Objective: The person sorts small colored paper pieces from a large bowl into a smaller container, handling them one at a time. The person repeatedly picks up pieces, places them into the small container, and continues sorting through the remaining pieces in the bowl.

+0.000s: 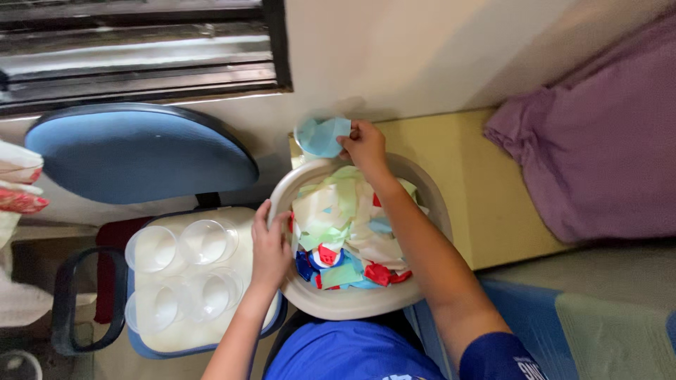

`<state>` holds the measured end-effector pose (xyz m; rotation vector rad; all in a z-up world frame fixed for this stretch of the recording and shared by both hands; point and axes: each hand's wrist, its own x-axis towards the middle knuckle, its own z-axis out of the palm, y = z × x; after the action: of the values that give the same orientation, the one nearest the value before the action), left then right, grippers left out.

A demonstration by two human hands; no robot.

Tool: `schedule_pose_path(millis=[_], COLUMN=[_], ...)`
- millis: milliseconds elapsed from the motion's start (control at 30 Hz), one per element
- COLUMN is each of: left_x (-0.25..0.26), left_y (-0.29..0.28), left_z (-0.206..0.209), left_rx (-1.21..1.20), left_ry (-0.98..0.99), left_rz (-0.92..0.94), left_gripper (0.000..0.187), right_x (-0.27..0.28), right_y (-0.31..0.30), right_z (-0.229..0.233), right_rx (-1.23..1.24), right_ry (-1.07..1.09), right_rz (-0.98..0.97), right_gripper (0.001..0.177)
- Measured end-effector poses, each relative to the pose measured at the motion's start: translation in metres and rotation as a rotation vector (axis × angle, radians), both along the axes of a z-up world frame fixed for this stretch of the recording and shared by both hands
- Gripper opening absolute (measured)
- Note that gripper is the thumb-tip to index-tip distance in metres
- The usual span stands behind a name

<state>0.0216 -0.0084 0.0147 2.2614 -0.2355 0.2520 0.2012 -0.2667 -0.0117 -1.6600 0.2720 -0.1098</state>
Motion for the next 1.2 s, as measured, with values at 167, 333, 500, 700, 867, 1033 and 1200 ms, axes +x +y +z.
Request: schedule_pose_path(millis=[167,333,500,700,867,1033,1200], left_x=[-0.003,0.0,0.002,0.0,0.002,0.0,0.0], left_y=[0.001,0.0,0.0,0.001,0.002,0.002,0.001], left_z=[-0.003,0.0,0.004,0.002,0.002,0.001,0.002], left_rx=[-0.016,-0.023,-0.023,-0.033,-0.044,-0.035,-0.029], left_ry=[0.005,0.014,0.04,0.028,0.038,0.03,0.031], left_rz=[0.016,0.019,0.023,0.021,0.022,0.016,0.015], left_gripper=[0.048,0.046,0.047,0.048,0.046,0.044,0.044], right_x=[-0.003,-0.071,-0.083,-0.109,-0.121,-0.116,-0.112], right_y=[0.02,0.043,0.07,0.063,0.056,0.057,0.048], right_z=[0.005,-0.002,-0.001,0.006,-0.006,-0.026,-0.026], right_rx=[-0.885,-0.821,-0.986,-1.093,-1.019,-1.007,-0.947], right_ry=[-0.531,-0.559,-0.25,-0.066,-0.16,-0.227,-0.216], right_rz=[-0.04,0.486,0.515,0.505,0.409,0.472,0.459], right_gripper=[0.039,0.015,0.038,0.07,0.047,0.042,0.011])
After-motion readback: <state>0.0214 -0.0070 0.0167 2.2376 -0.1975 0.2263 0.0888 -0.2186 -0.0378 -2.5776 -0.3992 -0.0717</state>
